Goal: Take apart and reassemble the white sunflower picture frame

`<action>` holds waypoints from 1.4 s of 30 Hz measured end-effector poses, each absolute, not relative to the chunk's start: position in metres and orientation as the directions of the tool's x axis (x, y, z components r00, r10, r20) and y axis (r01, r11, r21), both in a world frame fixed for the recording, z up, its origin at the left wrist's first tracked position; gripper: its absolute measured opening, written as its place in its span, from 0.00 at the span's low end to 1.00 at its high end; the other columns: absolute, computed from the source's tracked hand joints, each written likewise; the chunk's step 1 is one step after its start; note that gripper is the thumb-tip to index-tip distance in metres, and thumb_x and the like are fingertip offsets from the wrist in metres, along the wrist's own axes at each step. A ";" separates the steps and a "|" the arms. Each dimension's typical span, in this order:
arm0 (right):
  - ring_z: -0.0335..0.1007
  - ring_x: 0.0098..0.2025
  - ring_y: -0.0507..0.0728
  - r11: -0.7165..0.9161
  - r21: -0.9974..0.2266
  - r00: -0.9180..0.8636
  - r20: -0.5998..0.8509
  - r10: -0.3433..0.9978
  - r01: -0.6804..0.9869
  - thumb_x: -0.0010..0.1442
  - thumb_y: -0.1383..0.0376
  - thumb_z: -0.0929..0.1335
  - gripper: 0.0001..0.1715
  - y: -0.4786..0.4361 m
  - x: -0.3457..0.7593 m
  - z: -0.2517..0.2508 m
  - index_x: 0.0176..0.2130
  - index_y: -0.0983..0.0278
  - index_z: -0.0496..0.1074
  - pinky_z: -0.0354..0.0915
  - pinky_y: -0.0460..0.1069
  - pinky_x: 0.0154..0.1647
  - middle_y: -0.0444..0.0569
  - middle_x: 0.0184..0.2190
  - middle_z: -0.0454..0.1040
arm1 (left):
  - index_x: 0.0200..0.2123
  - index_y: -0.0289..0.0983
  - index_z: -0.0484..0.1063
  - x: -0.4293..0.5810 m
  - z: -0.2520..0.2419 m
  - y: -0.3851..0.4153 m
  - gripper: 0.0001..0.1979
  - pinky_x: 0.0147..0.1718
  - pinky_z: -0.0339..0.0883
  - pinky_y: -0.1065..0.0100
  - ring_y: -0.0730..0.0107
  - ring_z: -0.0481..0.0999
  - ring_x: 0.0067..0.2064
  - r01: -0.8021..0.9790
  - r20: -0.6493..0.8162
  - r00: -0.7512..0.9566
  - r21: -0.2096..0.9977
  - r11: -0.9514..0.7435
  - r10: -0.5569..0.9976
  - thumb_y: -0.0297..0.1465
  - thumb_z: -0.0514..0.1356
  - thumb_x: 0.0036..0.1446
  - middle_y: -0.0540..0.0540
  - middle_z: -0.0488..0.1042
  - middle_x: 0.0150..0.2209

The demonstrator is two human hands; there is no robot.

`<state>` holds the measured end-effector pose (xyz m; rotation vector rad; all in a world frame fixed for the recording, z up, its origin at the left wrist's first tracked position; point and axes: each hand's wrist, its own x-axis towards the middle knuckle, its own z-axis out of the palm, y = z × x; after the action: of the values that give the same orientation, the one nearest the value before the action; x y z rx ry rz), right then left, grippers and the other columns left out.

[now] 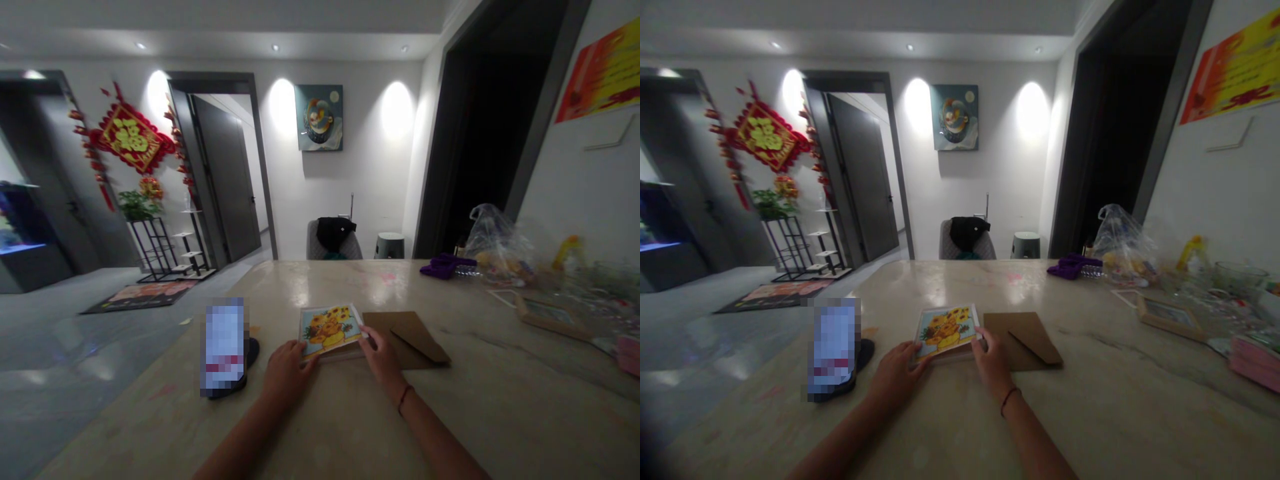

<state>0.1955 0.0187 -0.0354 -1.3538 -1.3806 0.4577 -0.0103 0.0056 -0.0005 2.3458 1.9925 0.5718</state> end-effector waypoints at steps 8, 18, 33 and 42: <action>0.70 0.39 0.57 0.271 -0.760 0.186 0.455 0.871 0.591 0.50 0.71 0.61 0.15 0.016 0.199 -0.034 0.33 0.65 0.75 0.63 0.50 0.42 0.53 0.35 0.76 | 0.48 0.34 0.65 -0.012 -0.002 0.005 0.24 0.50 0.55 0.65 0.63 0.67 0.50 0.948 0.254 0.110 0.264 -0.178 0.961 0.43 0.48 0.54 0.41 0.69 0.48; 0.71 0.30 0.57 0.239 -0.969 0.327 0.247 0.912 0.067 0.42 0.59 0.67 0.16 0.019 0.208 -0.034 0.31 0.68 0.72 0.66 0.50 0.31 0.53 0.28 0.76 | 0.44 0.35 0.70 -0.018 -0.008 0.014 0.23 0.50 0.56 0.63 0.60 0.67 0.51 0.893 0.264 0.062 0.415 -0.171 0.962 0.43 0.49 0.54 0.40 0.70 0.48; 0.65 0.42 0.58 0.415 -0.369 -0.048 0.697 0.715 0.832 0.53 0.70 0.63 0.20 -0.008 0.190 -0.016 0.47 0.61 0.66 0.62 0.54 0.44 0.52 0.39 0.70 | 0.20 0.35 0.67 -0.002 0.012 0.001 0.19 0.21 0.55 0.73 0.74 0.65 0.22 0.473 0.200 0.007 0.863 -0.179 0.980 0.46 0.53 0.46 0.53 0.66 0.18; 0.68 0.41 0.56 0.455 -0.535 0.088 0.711 0.698 0.712 0.57 0.69 0.59 0.15 -0.009 0.201 -0.007 0.39 0.63 0.72 0.62 0.51 0.43 0.52 0.37 0.74 | 0.26 0.37 0.73 0.027 0.019 -0.028 0.12 0.34 0.65 0.70 0.68 0.73 0.32 0.517 0.323 0.211 0.765 -0.385 0.923 0.40 0.58 0.46 0.48 0.76 0.28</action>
<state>0.2011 -0.0091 -0.0069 -1.2510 -1.6183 -0.0158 0.0272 -0.0279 0.0192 1.9890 1.3295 1.0643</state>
